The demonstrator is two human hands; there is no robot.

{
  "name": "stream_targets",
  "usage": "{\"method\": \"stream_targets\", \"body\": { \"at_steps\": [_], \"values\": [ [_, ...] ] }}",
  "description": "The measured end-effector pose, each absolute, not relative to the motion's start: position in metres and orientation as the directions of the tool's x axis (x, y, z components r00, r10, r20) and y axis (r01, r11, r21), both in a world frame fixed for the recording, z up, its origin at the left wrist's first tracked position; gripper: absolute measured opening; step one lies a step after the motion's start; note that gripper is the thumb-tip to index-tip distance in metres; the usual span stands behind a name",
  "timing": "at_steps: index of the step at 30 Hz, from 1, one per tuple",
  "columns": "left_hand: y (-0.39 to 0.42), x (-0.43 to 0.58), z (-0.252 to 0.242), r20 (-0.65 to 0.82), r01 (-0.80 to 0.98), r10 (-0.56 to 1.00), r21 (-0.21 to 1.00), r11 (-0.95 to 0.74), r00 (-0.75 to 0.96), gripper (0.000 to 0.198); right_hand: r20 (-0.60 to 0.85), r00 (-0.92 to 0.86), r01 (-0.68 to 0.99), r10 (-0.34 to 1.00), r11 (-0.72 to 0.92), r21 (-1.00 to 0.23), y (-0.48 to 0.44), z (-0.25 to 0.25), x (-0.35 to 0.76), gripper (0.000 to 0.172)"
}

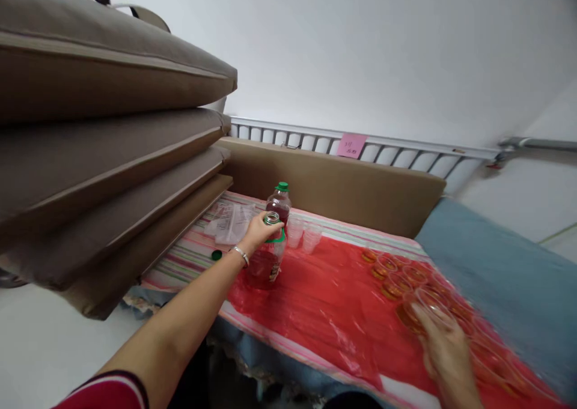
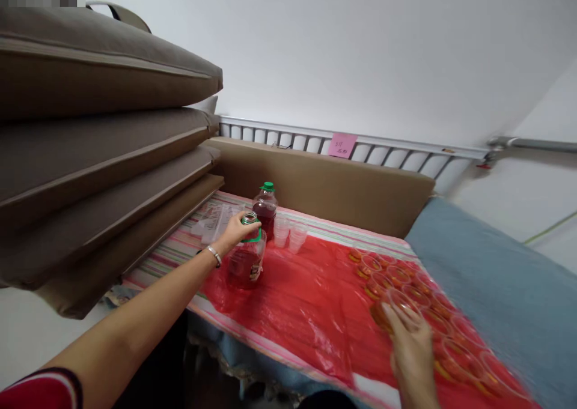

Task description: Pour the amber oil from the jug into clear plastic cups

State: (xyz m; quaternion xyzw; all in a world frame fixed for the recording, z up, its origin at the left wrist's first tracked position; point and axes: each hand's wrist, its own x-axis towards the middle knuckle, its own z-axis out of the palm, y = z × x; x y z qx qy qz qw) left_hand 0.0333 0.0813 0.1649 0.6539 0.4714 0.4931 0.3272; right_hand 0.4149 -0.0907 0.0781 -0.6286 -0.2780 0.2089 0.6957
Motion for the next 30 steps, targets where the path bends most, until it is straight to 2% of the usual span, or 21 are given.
{"method": "stream_targets", "body": {
  "at_steps": [1,5,12,18,23,30],
  "values": [
    [0.080,0.034,0.163,0.354,0.286,0.933,0.889,-0.358,0.067,0.032,0.095,0.756,0.019,0.648,0.123,-0.992,-0.085,0.095,0.397,0.068],
    [0.073,0.034,0.154,0.430,0.254,0.900,0.864,-0.434,0.073,0.028,0.155,0.589,-0.013,0.793,0.201,-0.979,-0.063,0.154,0.326,0.070],
    [0.074,0.033,0.146,0.503,0.236,0.861,0.830,-0.505,0.071,0.027,0.259,0.316,0.156,0.913,0.219,-0.963,-0.013,0.211,0.245,0.067],
    [0.082,0.034,0.149,0.487,0.258,0.872,0.837,-0.482,0.049,0.026,0.280,0.218,0.284,0.935,0.214,-0.935,0.033,0.231,0.207,0.070],
    [0.084,0.032,0.152,0.484,0.273,0.875,0.839,-0.470,0.017,0.029,0.338,0.170,0.421,0.926,0.241,-0.874,0.056,0.236,0.196,0.064],
    [0.085,0.031,0.154,0.490,0.282,0.871,0.839,-0.465,-0.021,0.044,0.409,0.065,0.575,0.910,0.300,-0.761,0.064,0.236,0.186,0.058]
  ]
}}
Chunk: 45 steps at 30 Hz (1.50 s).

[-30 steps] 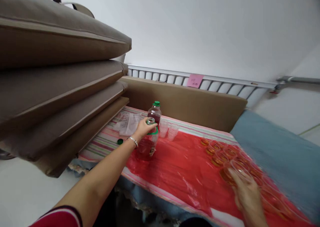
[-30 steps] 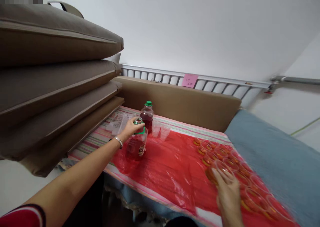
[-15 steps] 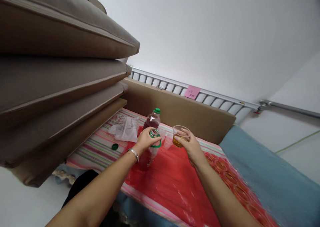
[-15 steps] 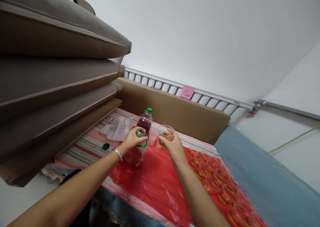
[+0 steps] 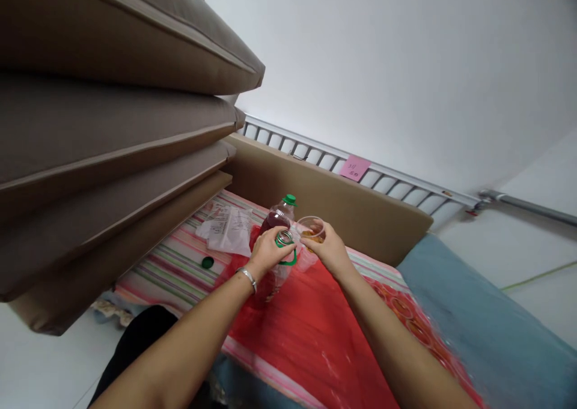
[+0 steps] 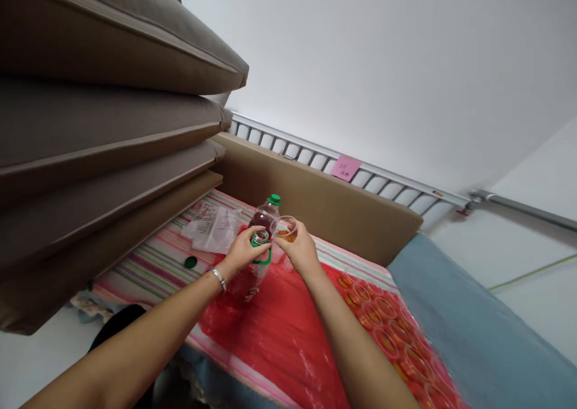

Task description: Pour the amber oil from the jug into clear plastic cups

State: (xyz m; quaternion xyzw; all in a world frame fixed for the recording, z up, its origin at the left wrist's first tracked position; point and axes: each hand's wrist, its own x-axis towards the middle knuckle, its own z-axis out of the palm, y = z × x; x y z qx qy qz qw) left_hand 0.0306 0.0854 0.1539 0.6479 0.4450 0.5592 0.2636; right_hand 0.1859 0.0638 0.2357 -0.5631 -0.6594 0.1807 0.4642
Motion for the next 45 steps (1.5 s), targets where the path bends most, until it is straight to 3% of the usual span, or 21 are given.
{"method": "stream_targets", "body": {
  "at_steps": [8,17,45],
  "values": [
    [0.084,0.029,0.156,0.508,0.297,0.862,0.824,-0.483,-0.006,0.038,0.471,-0.020,0.772,0.882,0.313,-0.553,0.063,0.244,0.179,0.056],
    [0.082,0.029,0.156,0.513,0.307,0.859,0.818,-0.487,-0.005,0.037,0.541,-0.152,0.874,0.827,0.368,-0.317,0.065,0.249,0.176,0.053],
    [0.084,0.029,0.154,0.504,0.320,0.864,0.821,-0.474,-0.014,0.038,0.509,-0.330,0.925,0.795,0.379,0.007,0.069,0.255,0.179,0.052]
  ]
}}
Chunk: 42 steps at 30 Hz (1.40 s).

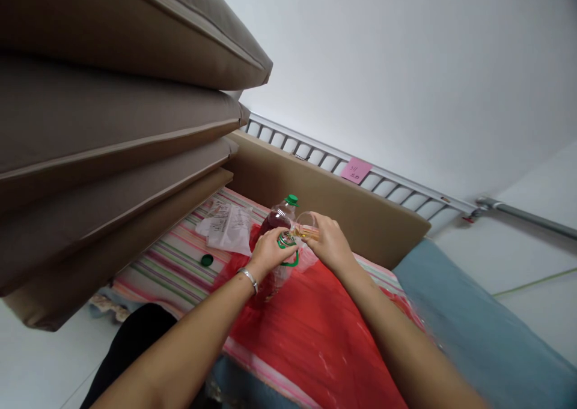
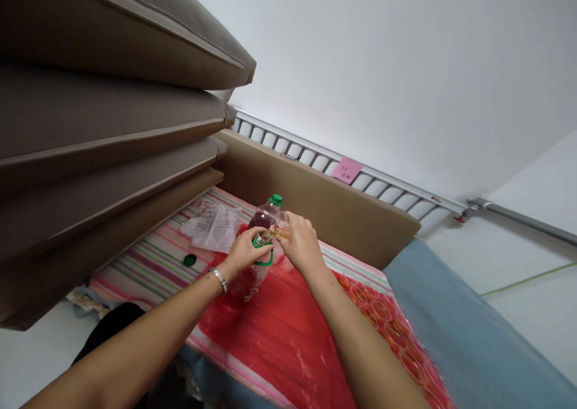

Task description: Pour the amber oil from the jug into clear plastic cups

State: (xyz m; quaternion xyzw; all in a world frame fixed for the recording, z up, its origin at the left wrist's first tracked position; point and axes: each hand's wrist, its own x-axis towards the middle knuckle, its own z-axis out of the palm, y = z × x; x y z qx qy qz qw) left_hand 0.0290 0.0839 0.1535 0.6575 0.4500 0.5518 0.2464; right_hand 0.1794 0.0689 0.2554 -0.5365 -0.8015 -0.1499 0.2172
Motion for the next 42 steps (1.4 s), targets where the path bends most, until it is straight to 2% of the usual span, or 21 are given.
{"method": "stream_targets", "body": {
  "at_steps": [7,13,19,23,25,27,28,30,32,35,39,42],
  "values": [
    [0.083,0.029,0.155,0.493,0.303,0.870,0.832,-0.465,-0.019,0.039,0.535,-0.404,0.906,0.742,0.406,0.121,0.063,0.260,0.174,0.055],
    [0.082,0.029,0.156,0.493,0.296,0.870,0.834,-0.465,-0.023,0.037,0.484,-0.481,0.876,0.730,0.416,0.244,0.060,0.267,0.167,0.054],
    [0.083,0.029,0.157,0.499,0.302,0.867,0.829,-0.471,-0.018,0.037,0.413,-0.644,0.763,0.644,0.503,0.406,0.059,0.272,0.159,0.051],
    [0.084,0.029,0.155,0.498,0.300,0.867,0.830,-0.471,-0.016,0.036,0.352,-0.699,0.713,0.623,0.568,0.411,0.056,0.276,0.150,0.053],
    [0.085,0.029,0.154,0.499,0.295,0.866,0.830,-0.473,-0.016,0.035,0.366,-0.686,0.727,0.629,0.604,0.325,0.059,0.275,0.154,0.056],
    [0.087,0.029,0.152,0.499,0.289,0.866,0.832,-0.473,-0.020,0.037,0.437,-0.594,0.783,0.675,0.609,0.124,0.067,0.271,0.169,0.058],
    [0.087,0.029,0.152,0.499,0.285,0.867,0.834,-0.473,-0.021,0.038,0.488,-0.488,0.819,0.723,0.573,-0.031,0.074,0.266,0.182,0.057],
    [0.088,0.028,0.150,0.496,0.277,0.868,0.837,-0.471,-0.022,0.038,0.537,-0.144,0.803,0.831,0.415,-0.427,0.088,0.253,0.215,0.058],
    [0.089,0.028,0.150,0.496,0.270,0.868,0.839,-0.473,-0.021,0.036,0.435,0.246,0.595,0.866,0.220,-0.774,0.103,0.235,0.252,0.064],
    [0.089,0.029,0.150,0.496,0.260,0.868,0.841,-0.475,-0.022,0.036,0.352,0.417,0.461,0.838,0.139,-0.877,0.120,0.203,0.295,0.064],
    [0.090,0.030,0.149,0.492,0.246,0.870,0.846,-0.472,-0.021,0.035,0.329,0.495,0.389,0.804,0.134,-0.911,0.143,0.158,0.312,0.060],
    [0.090,0.031,0.150,0.484,0.238,0.875,0.852,-0.466,-0.019,0.034,0.314,0.546,0.338,0.777,0.139,-0.931,0.165,0.127,0.307,0.063]
  ]
}}
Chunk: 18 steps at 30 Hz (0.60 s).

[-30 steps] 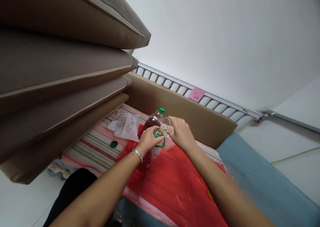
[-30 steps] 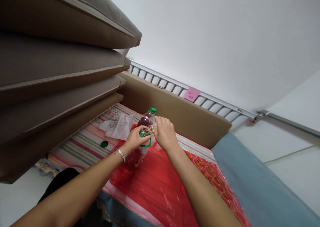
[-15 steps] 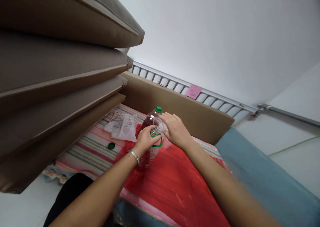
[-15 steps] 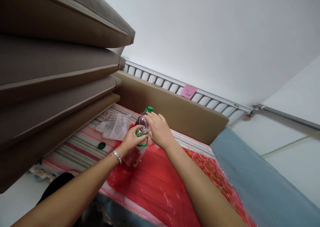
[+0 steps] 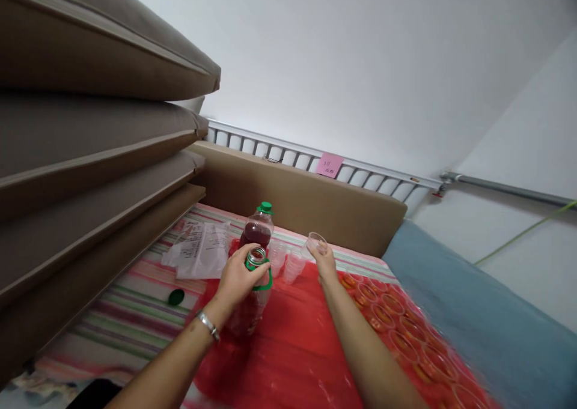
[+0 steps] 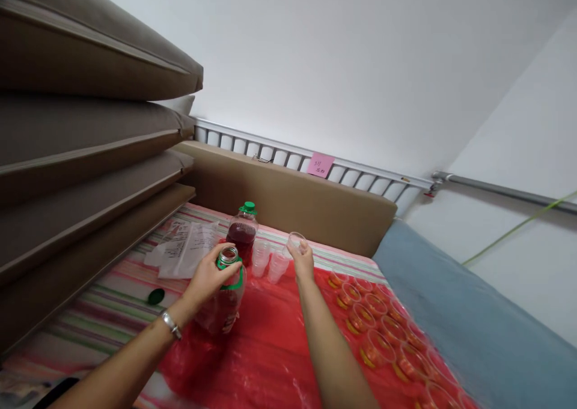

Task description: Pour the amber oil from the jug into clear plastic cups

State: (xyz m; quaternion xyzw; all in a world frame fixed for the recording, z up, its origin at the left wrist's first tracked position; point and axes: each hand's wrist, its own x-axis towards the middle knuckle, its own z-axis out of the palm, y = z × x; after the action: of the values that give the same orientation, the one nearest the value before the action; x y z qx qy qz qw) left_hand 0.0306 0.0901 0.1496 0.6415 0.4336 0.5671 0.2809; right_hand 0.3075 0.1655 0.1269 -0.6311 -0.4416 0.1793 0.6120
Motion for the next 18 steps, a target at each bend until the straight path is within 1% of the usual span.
{"method": "stream_targets", "body": {
  "at_steps": [6,12,16,18],
  "values": [
    [0.090,0.030,0.151,0.464,0.241,0.885,0.862,-0.446,-0.023,0.041,0.230,0.620,0.235,0.750,0.102,-0.967,0.199,0.080,0.301,0.069],
    [0.090,0.032,0.154,0.455,0.247,0.890,0.867,-0.433,-0.039,0.041,0.125,0.616,0.184,0.777,0.012,-0.983,0.206,0.044,0.299,0.077],
    [0.090,0.033,0.156,0.457,0.257,0.888,0.864,-0.433,-0.042,0.040,0.124,0.602,0.177,0.789,0.020,-0.984,0.202,0.035,0.298,0.087],
    [0.090,0.033,0.158,0.459,0.264,0.888,0.861,-0.434,-0.036,0.039,0.150,0.609,0.178,0.779,0.050,-0.983,0.190,0.032,0.301,0.088]
  ]
}}
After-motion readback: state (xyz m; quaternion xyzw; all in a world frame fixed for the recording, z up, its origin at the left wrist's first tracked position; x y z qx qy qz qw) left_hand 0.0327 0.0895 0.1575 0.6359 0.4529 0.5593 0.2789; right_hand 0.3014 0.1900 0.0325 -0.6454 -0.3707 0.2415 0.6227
